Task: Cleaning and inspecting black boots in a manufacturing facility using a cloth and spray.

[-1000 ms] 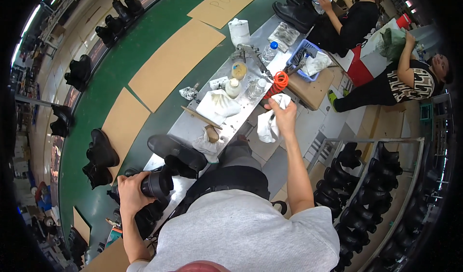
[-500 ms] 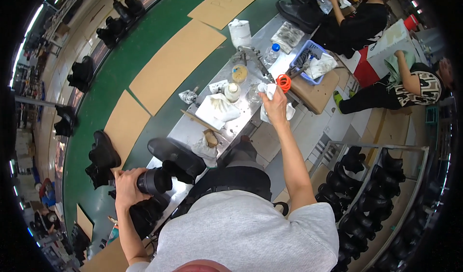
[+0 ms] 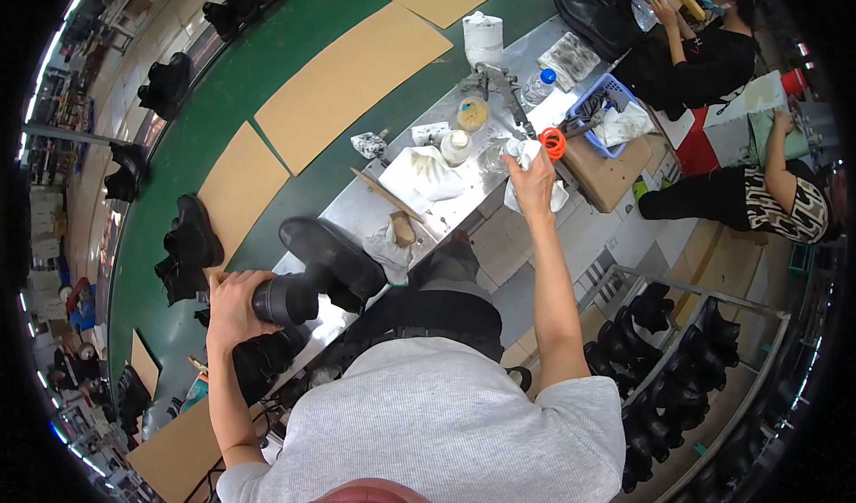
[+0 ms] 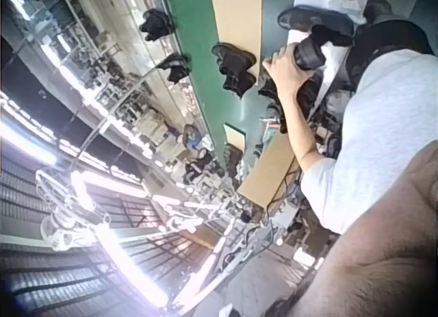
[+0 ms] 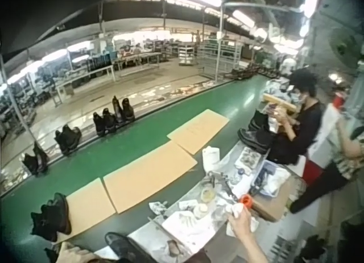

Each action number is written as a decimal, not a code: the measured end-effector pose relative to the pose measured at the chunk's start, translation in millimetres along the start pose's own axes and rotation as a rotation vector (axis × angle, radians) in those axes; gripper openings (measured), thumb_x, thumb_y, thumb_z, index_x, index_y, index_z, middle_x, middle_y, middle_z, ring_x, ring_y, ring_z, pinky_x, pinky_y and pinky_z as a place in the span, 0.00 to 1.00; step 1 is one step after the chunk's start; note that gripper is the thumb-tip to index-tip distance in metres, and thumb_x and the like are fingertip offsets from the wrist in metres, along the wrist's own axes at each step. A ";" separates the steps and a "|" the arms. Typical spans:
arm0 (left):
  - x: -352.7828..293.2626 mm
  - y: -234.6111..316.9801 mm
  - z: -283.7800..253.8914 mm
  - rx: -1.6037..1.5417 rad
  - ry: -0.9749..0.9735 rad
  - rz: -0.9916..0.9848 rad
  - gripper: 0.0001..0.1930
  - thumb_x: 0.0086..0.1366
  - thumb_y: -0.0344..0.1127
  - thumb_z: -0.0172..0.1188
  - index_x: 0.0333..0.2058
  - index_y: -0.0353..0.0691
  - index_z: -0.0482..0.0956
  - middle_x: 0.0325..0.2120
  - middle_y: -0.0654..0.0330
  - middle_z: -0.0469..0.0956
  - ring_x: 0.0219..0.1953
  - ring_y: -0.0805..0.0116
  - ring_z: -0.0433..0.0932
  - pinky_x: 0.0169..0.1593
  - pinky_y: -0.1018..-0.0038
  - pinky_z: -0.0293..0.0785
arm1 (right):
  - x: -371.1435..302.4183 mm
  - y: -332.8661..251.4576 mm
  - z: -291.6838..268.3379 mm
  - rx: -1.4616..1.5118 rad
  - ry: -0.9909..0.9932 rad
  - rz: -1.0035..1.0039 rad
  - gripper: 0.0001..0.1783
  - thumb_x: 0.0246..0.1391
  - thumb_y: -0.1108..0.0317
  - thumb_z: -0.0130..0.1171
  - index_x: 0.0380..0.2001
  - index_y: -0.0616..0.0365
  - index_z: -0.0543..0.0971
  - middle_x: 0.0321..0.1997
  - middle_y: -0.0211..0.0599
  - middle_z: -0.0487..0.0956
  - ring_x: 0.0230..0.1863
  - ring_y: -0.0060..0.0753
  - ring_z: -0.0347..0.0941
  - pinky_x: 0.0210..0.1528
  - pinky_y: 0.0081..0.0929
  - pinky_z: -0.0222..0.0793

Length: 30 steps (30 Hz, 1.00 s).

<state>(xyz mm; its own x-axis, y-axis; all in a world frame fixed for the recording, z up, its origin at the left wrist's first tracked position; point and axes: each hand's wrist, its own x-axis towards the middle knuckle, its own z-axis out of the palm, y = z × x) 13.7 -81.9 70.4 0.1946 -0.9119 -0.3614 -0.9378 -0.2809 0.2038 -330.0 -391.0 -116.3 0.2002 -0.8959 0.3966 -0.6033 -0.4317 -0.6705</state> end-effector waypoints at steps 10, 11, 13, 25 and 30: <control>-2.6 -3.2 0.7 0.016 -0.020 -0.032 0.40 0.20 0.46 0.76 0.42 0.49 0.77 0.32 0.64 0.77 0.39 0.61 0.74 0.54 0.57 0.56 | -33.4 70.2 -8.8 0.567 0.258 0.596 0.20 0.48 0.65 0.64 0.44 0.60 0.75 0.43 0.33 0.78 0.37 0.27 0.76 0.37 0.30 0.70; -1.4 -3.5 -0.7 0.029 -0.012 -0.009 0.42 0.19 0.48 0.76 0.43 0.49 0.76 0.32 0.64 0.77 0.39 0.61 0.74 0.55 0.56 0.55 | -49.3 89.8 -11.3 0.854 0.263 0.895 0.22 0.47 0.62 0.64 0.45 0.60 0.75 0.43 0.34 0.78 0.38 0.29 0.76 0.40 0.29 0.70; -7.0 -6.2 0.0 0.064 -0.027 -0.030 0.48 0.18 0.52 0.75 0.48 0.51 0.74 0.33 0.64 0.77 0.39 0.61 0.74 0.58 0.55 0.53 | -74.0 89.8 -6.9 1.139 0.201 1.212 0.24 0.47 0.59 0.65 0.46 0.60 0.75 0.44 0.35 0.78 0.39 0.31 0.76 0.42 0.27 0.71; -4.4 -17.1 14.2 0.010 0.009 -0.004 0.38 0.23 0.45 0.76 0.43 0.54 0.77 0.32 0.65 0.80 0.39 0.61 0.78 0.57 0.55 0.58 | 6.7 -26.4 3.0 -0.313 0.046 -0.316 0.18 0.47 0.69 0.65 0.40 0.66 0.74 0.46 0.49 0.73 0.45 0.42 0.71 0.47 0.33 0.65; -14.7 -23.5 21.8 -0.019 0.047 0.019 0.35 0.25 0.44 0.75 0.40 0.53 0.77 0.32 0.68 0.79 0.36 0.63 0.78 0.56 0.59 0.57 | -87.3 -203.0 11.9 0.360 -0.435 -0.562 0.15 0.40 0.73 0.61 0.32 0.68 0.70 0.44 0.48 0.69 0.43 0.42 0.69 0.42 0.32 0.67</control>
<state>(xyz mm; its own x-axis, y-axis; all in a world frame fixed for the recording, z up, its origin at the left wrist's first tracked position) 26.6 -55.4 51.1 0.1907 -0.9300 -0.3143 -0.9359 -0.2688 0.2277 -215.8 -226.4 -22.3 0.7285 -0.4630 0.5050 -0.0515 -0.7720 -0.6335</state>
